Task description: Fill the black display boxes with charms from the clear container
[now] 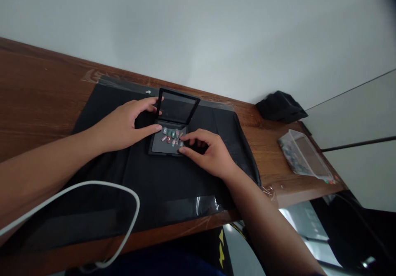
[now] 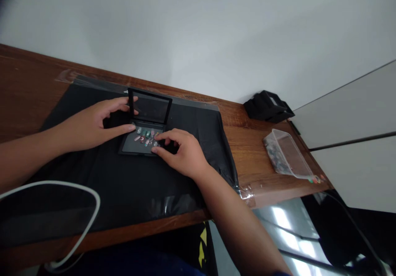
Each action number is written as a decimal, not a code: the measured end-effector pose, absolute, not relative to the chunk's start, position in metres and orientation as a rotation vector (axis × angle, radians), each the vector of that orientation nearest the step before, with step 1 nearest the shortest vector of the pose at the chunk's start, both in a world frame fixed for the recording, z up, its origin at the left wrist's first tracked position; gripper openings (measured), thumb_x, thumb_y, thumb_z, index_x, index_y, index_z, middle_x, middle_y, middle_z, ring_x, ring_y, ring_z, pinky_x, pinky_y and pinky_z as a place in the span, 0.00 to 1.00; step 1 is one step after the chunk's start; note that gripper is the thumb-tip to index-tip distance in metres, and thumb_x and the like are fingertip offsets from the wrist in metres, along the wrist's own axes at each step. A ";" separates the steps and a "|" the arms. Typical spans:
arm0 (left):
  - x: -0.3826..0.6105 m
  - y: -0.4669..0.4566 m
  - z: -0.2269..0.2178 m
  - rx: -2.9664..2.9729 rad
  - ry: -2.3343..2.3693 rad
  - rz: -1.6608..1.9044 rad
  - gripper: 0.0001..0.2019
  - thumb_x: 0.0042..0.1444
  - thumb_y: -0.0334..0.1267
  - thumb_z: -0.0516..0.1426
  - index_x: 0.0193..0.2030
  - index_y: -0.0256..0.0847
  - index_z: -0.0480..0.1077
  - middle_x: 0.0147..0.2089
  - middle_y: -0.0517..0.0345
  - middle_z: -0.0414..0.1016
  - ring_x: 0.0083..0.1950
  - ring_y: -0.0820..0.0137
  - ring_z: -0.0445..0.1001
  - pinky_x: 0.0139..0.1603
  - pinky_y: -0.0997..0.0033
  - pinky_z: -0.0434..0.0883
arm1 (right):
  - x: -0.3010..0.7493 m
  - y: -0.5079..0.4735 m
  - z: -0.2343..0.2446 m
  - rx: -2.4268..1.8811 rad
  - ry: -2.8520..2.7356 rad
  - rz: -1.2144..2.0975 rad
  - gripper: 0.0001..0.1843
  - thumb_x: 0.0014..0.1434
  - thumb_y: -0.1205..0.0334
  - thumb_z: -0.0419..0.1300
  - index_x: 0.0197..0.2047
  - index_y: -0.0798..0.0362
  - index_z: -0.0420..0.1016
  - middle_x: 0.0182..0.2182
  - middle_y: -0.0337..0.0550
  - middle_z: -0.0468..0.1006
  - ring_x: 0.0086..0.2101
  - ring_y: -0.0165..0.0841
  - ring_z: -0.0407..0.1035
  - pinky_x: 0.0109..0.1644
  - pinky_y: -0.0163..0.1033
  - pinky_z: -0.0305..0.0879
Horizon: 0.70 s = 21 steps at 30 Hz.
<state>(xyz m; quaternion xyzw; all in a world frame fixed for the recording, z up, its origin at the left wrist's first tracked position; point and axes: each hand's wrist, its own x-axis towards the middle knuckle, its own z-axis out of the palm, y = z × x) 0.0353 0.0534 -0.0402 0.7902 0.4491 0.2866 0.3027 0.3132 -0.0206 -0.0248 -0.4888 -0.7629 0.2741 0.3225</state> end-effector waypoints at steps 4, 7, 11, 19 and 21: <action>0.035 0.054 -0.040 2.034 1.203 0.778 0.41 0.59 0.61 0.66 0.77 0.53 0.66 0.65 0.53 0.82 0.69 0.46 0.75 0.75 0.42 0.68 | 0.314 -0.020 -0.024 -1.247 -2.025 0.718 0.09 0.64 0.58 0.75 0.47 0.47 0.87 0.33 0.37 0.81 0.33 0.31 0.70 0.42 0.41 0.69; 0.035 0.054 -0.039 1.987 1.220 0.786 0.44 0.56 0.62 0.67 0.77 0.52 0.65 0.65 0.53 0.83 0.69 0.47 0.76 0.73 0.44 0.70 | 0.314 -0.020 -0.023 -1.232 -2.047 0.712 0.08 0.64 0.58 0.74 0.47 0.47 0.87 0.33 0.37 0.81 0.33 0.31 0.71 0.43 0.41 0.69; 0.036 0.054 -0.038 2.004 1.190 0.799 0.42 0.56 0.61 0.67 0.76 0.51 0.66 0.63 0.53 0.83 0.68 0.47 0.77 0.72 0.46 0.72 | 0.314 -0.021 -0.023 -1.263 -2.049 0.718 0.09 0.64 0.57 0.74 0.47 0.47 0.87 0.33 0.38 0.81 0.33 0.31 0.70 0.42 0.41 0.69; 0.038 0.053 -0.038 2.002 1.197 0.803 0.40 0.56 0.60 0.66 0.72 0.50 0.67 0.64 0.52 0.83 0.67 0.48 0.77 0.67 0.48 0.74 | 0.316 -0.021 -0.024 -1.228 -1.937 0.783 0.11 0.63 0.55 0.74 0.48 0.49 0.87 0.34 0.38 0.80 0.30 0.28 0.66 0.37 0.38 0.65; 0.038 0.053 -0.037 2.006 1.205 0.803 0.38 0.55 0.61 0.66 0.70 0.48 0.68 0.64 0.51 0.83 0.66 0.48 0.77 0.65 0.48 0.74 | 0.316 -0.021 -0.023 -1.223 -1.868 0.802 0.12 0.64 0.53 0.73 0.47 0.50 0.86 0.32 0.37 0.79 0.29 0.28 0.65 0.35 0.37 0.64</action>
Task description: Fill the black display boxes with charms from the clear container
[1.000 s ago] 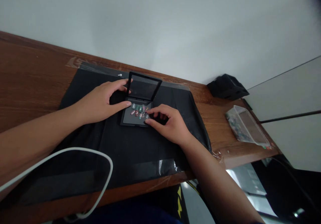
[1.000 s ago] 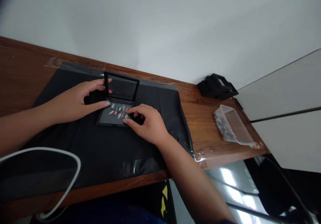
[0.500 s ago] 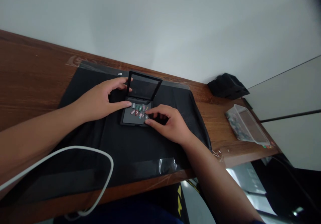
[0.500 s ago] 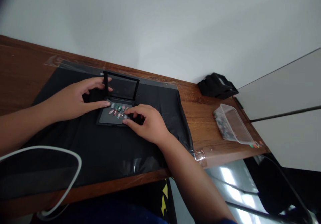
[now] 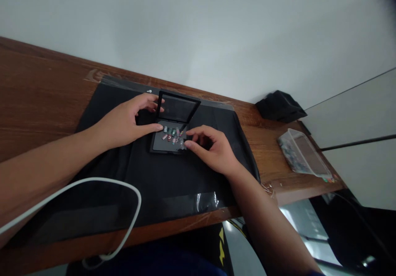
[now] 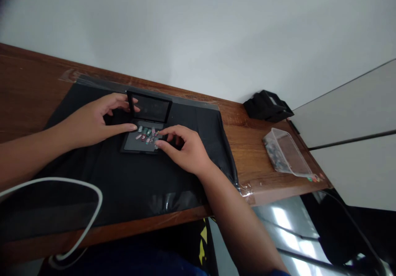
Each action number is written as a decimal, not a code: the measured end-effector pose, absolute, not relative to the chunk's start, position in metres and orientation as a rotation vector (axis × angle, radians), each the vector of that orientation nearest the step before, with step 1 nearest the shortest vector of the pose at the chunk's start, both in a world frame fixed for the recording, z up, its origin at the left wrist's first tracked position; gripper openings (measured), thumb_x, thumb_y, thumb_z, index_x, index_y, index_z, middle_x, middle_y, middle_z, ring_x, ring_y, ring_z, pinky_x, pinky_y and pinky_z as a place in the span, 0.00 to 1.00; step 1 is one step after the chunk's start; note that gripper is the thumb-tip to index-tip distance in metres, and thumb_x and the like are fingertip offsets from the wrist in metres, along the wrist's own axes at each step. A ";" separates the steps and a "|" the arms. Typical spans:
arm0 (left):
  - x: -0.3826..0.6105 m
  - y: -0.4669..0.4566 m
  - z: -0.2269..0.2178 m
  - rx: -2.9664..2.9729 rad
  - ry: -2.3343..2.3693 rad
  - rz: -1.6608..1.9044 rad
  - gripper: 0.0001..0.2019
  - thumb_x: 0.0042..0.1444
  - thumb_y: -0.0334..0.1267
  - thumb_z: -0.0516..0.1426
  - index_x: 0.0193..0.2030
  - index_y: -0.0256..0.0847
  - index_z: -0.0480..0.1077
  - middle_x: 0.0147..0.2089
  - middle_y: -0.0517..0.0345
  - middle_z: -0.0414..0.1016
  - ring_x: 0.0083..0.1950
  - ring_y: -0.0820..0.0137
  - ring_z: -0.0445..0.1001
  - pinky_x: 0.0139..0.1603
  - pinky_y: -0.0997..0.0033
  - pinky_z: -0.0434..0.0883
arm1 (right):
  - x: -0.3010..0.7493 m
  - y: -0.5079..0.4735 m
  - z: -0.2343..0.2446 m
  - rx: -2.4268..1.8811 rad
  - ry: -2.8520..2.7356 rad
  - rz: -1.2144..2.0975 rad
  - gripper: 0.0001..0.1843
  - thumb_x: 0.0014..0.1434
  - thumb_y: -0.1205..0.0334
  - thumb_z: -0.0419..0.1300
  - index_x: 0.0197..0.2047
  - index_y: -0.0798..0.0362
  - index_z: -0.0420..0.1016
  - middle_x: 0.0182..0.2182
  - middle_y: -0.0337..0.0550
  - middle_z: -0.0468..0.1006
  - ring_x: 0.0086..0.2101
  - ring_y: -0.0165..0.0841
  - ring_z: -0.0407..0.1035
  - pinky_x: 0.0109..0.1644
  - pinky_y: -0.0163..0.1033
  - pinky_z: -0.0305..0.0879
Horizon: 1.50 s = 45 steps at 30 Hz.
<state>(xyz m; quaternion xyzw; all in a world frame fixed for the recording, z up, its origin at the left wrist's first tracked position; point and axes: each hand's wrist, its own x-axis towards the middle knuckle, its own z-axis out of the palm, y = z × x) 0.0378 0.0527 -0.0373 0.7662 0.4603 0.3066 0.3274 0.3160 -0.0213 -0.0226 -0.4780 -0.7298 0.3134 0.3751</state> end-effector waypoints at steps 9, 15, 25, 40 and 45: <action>0.035 0.053 -0.035 2.040 1.211 0.799 0.33 0.56 0.60 0.65 0.66 0.50 0.70 0.61 0.52 0.83 0.62 0.50 0.79 0.59 0.51 0.75 | 0.324 -0.015 -0.022 -1.187 -1.517 0.682 0.24 0.72 0.35 0.62 0.47 0.48 0.82 0.34 0.38 0.77 0.30 0.28 0.64 0.35 0.38 0.64; 0.035 0.052 -0.033 2.062 1.206 0.801 0.23 0.63 0.56 0.59 0.60 0.46 0.75 0.59 0.50 0.84 0.60 0.51 0.81 0.56 0.52 0.77 | 0.324 -0.015 -0.028 -1.187 -1.549 0.733 0.24 0.73 0.37 0.61 0.58 0.46 0.78 0.43 0.41 0.81 0.31 0.28 0.66 0.35 0.38 0.68; 0.040 0.047 -0.028 1.949 1.242 0.981 0.19 0.65 0.55 0.60 0.56 0.49 0.80 0.55 0.56 0.86 0.54 0.53 0.83 0.57 0.55 0.79 | 0.322 -0.018 -0.025 -1.249 -1.626 0.639 0.25 0.70 0.48 0.65 0.68 0.42 0.74 0.62 0.48 0.80 0.40 0.34 0.74 0.37 0.41 0.74; 0.035 0.050 -0.027 1.990 1.298 0.895 0.17 0.59 0.55 0.64 0.48 0.48 0.84 0.49 0.58 0.89 0.50 0.59 0.84 0.59 0.56 0.79 | 0.327 -0.023 -0.024 -1.132 -1.836 0.418 0.28 0.78 0.42 0.55 0.75 0.39 0.70 0.72 0.46 0.74 0.68 0.45 0.70 0.68 0.57 0.72; 0.031 0.047 -0.025 1.942 1.313 0.858 0.21 0.56 0.61 0.66 0.50 0.54 0.87 0.53 0.60 0.89 0.58 0.52 0.85 0.66 0.48 0.77 | 0.327 -0.023 -0.019 -1.107 -1.882 0.382 0.26 0.79 0.41 0.52 0.72 0.39 0.75 0.71 0.44 0.76 0.73 0.44 0.65 0.78 0.60 0.60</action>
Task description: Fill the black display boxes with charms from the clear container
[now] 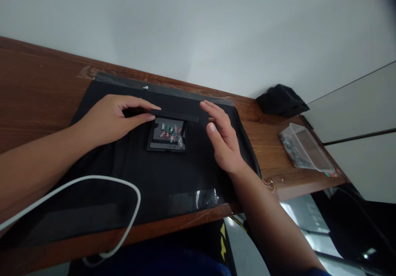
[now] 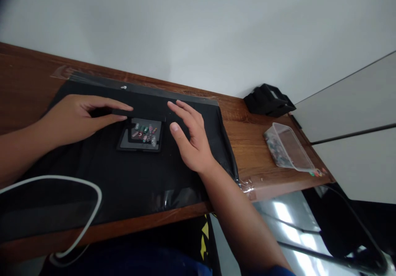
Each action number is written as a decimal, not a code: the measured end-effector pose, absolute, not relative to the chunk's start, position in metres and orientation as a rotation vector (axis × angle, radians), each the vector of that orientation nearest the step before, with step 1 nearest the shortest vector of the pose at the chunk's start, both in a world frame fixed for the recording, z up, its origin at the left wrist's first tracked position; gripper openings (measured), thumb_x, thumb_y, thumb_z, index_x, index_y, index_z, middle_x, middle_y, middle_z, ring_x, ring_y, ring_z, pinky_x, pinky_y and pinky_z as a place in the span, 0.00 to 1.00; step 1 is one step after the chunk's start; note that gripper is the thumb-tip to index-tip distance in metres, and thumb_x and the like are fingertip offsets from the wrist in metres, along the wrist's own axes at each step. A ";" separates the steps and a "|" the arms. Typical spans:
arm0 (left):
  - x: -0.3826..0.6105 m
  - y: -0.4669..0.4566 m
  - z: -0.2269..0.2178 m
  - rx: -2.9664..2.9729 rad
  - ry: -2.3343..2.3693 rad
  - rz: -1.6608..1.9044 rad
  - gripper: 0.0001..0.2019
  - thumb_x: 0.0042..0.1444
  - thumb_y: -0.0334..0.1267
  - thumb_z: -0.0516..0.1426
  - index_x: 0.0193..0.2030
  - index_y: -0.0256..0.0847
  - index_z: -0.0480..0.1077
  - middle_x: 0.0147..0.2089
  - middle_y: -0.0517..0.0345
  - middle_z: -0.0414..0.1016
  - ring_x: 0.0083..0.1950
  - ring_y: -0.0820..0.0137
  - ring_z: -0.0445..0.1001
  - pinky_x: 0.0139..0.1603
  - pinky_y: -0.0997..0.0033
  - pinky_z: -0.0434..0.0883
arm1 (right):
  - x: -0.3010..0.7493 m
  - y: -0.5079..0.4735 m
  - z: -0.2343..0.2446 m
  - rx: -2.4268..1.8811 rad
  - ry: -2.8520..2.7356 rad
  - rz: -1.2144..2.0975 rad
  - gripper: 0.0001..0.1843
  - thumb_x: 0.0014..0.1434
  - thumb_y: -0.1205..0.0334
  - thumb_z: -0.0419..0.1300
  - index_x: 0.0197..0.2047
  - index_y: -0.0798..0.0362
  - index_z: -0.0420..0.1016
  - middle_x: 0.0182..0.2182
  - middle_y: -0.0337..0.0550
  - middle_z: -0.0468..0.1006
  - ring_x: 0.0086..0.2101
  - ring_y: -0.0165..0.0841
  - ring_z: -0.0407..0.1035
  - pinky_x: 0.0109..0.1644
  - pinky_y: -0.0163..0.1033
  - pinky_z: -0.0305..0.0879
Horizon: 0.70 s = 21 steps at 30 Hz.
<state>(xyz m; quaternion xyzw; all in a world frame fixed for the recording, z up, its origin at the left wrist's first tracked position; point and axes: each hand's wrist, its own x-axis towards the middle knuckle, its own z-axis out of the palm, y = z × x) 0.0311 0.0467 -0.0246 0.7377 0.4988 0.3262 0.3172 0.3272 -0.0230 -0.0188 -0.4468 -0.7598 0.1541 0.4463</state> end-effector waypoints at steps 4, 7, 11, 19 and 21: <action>0.027 0.044 -0.024 1.972 1.216 0.828 0.20 0.60 0.61 0.65 0.50 0.55 0.87 0.56 0.62 0.89 0.62 0.52 0.83 0.74 0.43 0.72 | 0.325 -0.025 -0.013 -1.175 -1.884 0.374 0.28 0.80 0.39 0.48 0.67 0.38 0.80 0.69 0.43 0.77 0.73 0.45 0.65 0.80 0.61 0.56; 0.024 0.045 -0.025 2.035 1.149 0.800 0.17 0.61 0.61 0.64 0.47 0.58 0.87 0.58 0.63 0.88 0.64 0.52 0.83 0.76 0.46 0.71 | 0.324 -0.026 -0.012 -1.197 -1.904 0.392 0.26 0.80 0.40 0.48 0.62 0.38 0.84 0.67 0.43 0.79 0.72 0.45 0.66 0.80 0.61 0.56; 0.024 0.047 -0.026 2.069 1.169 0.769 0.16 0.59 0.62 0.64 0.43 0.59 0.87 0.58 0.66 0.87 0.65 0.52 0.82 0.76 0.51 0.71 | 0.323 -0.025 -0.013 -1.178 -1.970 0.444 0.22 0.79 0.44 0.52 0.60 0.40 0.85 0.66 0.44 0.80 0.71 0.45 0.68 0.79 0.61 0.58; 0.021 0.051 -0.028 2.089 1.187 0.680 0.20 0.57 0.67 0.63 0.44 0.60 0.88 0.61 0.65 0.86 0.67 0.51 0.80 0.74 0.53 0.72 | 0.324 -0.024 -0.018 -1.136 -2.118 0.593 0.27 0.76 0.45 0.60 0.72 0.44 0.74 0.72 0.50 0.75 0.72 0.44 0.66 0.80 0.60 0.57; 0.020 0.051 -0.028 2.095 1.192 0.657 0.20 0.57 0.66 0.63 0.44 0.60 0.88 0.62 0.64 0.86 0.67 0.49 0.80 0.73 0.53 0.74 | 0.324 -0.024 -0.019 -1.112 -2.146 0.629 0.30 0.75 0.45 0.62 0.74 0.45 0.72 0.72 0.50 0.75 0.72 0.44 0.67 0.80 0.60 0.58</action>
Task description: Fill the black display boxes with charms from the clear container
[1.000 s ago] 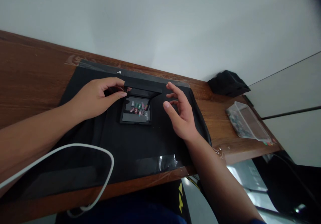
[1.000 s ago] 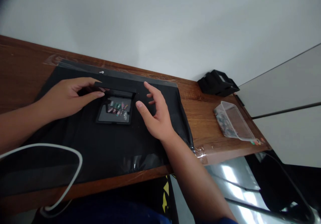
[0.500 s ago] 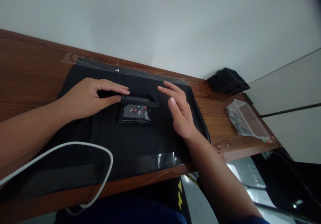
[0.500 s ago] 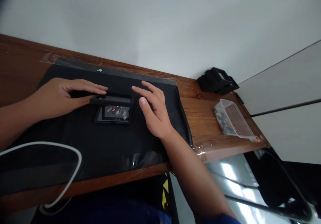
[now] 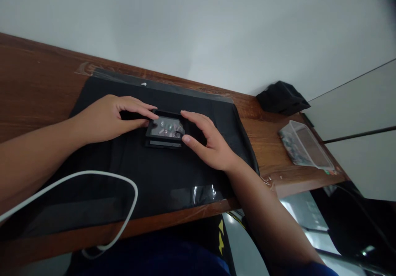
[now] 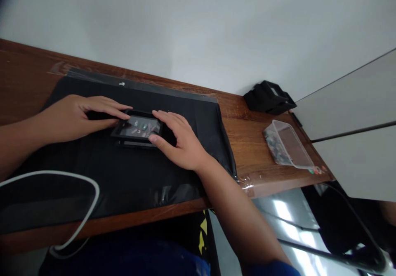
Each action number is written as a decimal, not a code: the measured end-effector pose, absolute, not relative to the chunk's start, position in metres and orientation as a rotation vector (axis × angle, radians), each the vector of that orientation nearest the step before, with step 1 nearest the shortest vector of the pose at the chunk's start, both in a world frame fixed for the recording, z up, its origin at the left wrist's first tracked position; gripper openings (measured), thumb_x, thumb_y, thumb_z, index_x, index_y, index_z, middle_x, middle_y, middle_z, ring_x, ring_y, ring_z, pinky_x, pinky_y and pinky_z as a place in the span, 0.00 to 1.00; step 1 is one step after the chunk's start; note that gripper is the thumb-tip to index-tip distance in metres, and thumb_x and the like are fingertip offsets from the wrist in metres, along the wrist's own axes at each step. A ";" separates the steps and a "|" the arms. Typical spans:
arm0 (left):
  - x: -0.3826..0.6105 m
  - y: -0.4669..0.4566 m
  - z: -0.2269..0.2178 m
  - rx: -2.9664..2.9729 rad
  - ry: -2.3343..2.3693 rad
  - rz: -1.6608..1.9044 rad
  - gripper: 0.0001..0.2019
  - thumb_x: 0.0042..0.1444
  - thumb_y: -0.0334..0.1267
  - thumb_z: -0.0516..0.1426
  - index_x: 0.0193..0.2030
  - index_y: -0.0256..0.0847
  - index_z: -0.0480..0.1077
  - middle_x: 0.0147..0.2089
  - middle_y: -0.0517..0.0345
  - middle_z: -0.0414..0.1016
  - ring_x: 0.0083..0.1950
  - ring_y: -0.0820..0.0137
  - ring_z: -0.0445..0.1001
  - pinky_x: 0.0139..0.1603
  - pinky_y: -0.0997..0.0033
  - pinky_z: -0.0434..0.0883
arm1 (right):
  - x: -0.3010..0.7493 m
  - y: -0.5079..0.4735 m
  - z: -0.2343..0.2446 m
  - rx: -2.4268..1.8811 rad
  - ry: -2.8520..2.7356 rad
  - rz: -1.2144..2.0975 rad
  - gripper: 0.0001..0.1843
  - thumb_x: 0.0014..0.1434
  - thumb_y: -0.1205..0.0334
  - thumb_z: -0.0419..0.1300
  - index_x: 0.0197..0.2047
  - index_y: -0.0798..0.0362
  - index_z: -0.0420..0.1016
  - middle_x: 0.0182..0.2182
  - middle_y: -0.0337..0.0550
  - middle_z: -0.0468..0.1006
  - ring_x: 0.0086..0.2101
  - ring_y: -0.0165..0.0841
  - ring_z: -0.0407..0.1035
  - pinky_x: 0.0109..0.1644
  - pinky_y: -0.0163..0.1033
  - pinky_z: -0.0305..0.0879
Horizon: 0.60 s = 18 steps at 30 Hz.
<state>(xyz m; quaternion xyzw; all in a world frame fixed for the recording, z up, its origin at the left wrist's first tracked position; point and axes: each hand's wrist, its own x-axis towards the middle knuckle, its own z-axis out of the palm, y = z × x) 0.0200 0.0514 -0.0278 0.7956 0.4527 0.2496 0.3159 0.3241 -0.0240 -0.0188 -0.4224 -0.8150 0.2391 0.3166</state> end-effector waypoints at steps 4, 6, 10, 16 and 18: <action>0.019 0.051 -0.025 2.113 1.179 0.632 0.18 0.56 0.63 0.63 0.45 0.62 0.88 0.62 0.64 0.85 0.67 0.46 0.80 0.65 0.51 0.79 | 0.324 -0.024 -0.019 -1.167 -2.135 0.675 0.36 0.71 0.42 0.66 0.76 0.45 0.69 0.72 0.51 0.74 0.72 0.47 0.68 0.79 0.62 0.60; 0.018 0.052 -0.024 2.112 1.181 0.616 0.18 0.55 0.62 0.63 0.45 0.62 0.88 0.63 0.65 0.85 0.67 0.46 0.80 0.63 0.51 0.80 | 0.324 -0.024 -0.019 -1.187 -2.122 0.681 0.38 0.70 0.41 0.67 0.76 0.46 0.68 0.73 0.53 0.73 0.72 0.47 0.67 0.79 0.62 0.60; 0.013 0.055 -0.029 2.086 1.156 0.634 0.23 0.54 0.64 0.65 0.54 0.63 0.86 0.63 0.63 0.85 0.66 0.46 0.81 0.70 0.46 0.76 | 0.325 -0.023 -0.022 -1.183 -2.132 0.701 0.41 0.67 0.40 0.70 0.76 0.48 0.68 0.74 0.55 0.72 0.73 0.48 0.66 0.80 0.61 0.60; 0.013 0.052 -0.034 2.076 1.093 0.653 0.41 0.50 0.72 0.69 0.70 0.62 0.77 0.66 0.58 0.83 0.68 0.46 0.79 0.75 0.45 0.73 | 0.325 -0.022 -0.025 -1.197 -2.113 0.697 0.44 0.61 0.38 0.75 0.74 0.45 0.70 0.72 0.53 0.75 0.71 0.50 0.69 0.79 0.62 0.62; 0.015 0.047 -0.032 2.124 1.140 0.605 0.47 0.47 0.73 0.70 0.73 0.61 0.74 0.68 0.58 0.81 0.68 0.44 0.77 0.74 0.43 0.73 | 0.325 -0.022 -0.025 -1.186 -2.115 0.693 0.44 0.62 0.38 0.74 0.74 0.45 0.70 0.72 0.53 0.74 0.72 0.49 0.68 0.79 0.62 0.61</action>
